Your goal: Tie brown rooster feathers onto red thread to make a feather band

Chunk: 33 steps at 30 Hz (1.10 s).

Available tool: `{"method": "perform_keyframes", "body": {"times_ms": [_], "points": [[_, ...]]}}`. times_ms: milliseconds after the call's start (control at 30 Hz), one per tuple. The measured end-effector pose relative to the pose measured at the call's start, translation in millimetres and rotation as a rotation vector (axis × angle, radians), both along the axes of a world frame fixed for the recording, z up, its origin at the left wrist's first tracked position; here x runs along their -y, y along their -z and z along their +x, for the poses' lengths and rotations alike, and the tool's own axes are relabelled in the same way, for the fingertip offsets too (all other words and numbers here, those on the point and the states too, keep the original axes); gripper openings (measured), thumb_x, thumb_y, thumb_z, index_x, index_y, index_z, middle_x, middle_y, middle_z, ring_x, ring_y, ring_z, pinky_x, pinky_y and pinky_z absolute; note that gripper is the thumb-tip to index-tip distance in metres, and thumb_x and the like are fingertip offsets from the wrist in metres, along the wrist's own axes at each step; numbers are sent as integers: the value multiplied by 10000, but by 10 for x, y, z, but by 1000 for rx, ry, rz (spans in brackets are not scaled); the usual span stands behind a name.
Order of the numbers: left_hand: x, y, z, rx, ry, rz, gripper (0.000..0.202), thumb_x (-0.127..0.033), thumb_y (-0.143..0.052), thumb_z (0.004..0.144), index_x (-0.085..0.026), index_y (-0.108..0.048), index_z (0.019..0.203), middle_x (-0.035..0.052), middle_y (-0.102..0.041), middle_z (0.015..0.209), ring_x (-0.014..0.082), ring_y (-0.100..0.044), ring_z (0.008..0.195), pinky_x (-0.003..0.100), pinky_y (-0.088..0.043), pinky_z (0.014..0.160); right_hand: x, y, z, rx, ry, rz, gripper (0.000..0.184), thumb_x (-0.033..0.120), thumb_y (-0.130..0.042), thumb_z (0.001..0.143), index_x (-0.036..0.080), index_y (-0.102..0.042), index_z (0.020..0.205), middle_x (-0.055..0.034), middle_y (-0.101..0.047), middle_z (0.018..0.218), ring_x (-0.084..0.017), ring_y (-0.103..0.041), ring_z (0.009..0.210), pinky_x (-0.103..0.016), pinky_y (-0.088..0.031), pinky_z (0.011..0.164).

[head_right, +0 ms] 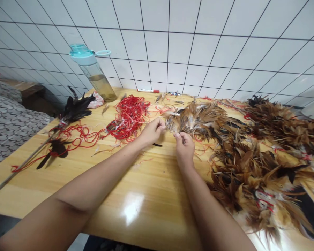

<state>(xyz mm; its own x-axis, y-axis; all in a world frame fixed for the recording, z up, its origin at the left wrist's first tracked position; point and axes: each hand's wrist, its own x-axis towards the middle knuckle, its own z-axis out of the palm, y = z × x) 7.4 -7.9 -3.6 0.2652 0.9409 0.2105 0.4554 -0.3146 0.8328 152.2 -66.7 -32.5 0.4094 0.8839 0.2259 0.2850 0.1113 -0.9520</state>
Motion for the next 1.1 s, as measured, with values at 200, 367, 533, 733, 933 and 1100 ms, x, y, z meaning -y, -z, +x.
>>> {"method": "perform_keyframes", "body": {"times_ms": [200,367,533,733,933,1100], "points": [[45,-7,90,576,96,-415,120,-142,-568,808,-134,-584,926,-21,-552,686,67,-503,605,199,-400,604,2,5,-5,-2,-9,-4,282,444,-568,803,178,-662,792,-19,-595,754,-158,-514,706,-304,-412,705],[30,11,72,667,152,-474,106,-156,-638,760,-115,-615,855,-13,-559,676,59,-490,588,193,-370,574,-1,19,-3,-19,-5,3,289,448,-566,804,176,-663,792,-21,-601,763,-157,-515,703,-311,-411,716],[20,11,74,802,176,-518,178,-226,-714,714,-128,-589,792,-29,-515,660,44,-425,557,186,-322,544,-13,35,0,8,1,7,295,454,-556,811,181,-666,791,-21,-608,758,-164,-529,725,-316,-426,735],[92,-17,155,883,181,-580,194,-220,-734,691,-126,-585,773,-30,-511,688,32,-381,536,184,-287,518,-29,58,0,12,-14,1,287,447,-578,797,183,-690,794,-30,-613,773,-168,-534,737,-322,-433,742],[144,20,208,842,165,-606,190,-242,-725,697,-139,-579,760,-28,-527,667,36,-370,517,179,-262,493,-30,54,-4,20,-3,10,278,447,-611,765,183,-695,770,-9,-568,734,-153,-503,705,-305,-417,698],[188,23,230,807,150,-554,201,-275,-709,714,-151,-556,757,-41,-500,638,41,-341,511,175,-243,480,-30,42,-9,20,-15,3,282,448,-618,749,177,-693,770,11,-518,692,-142,-477,672,-300,-397,676]]}}
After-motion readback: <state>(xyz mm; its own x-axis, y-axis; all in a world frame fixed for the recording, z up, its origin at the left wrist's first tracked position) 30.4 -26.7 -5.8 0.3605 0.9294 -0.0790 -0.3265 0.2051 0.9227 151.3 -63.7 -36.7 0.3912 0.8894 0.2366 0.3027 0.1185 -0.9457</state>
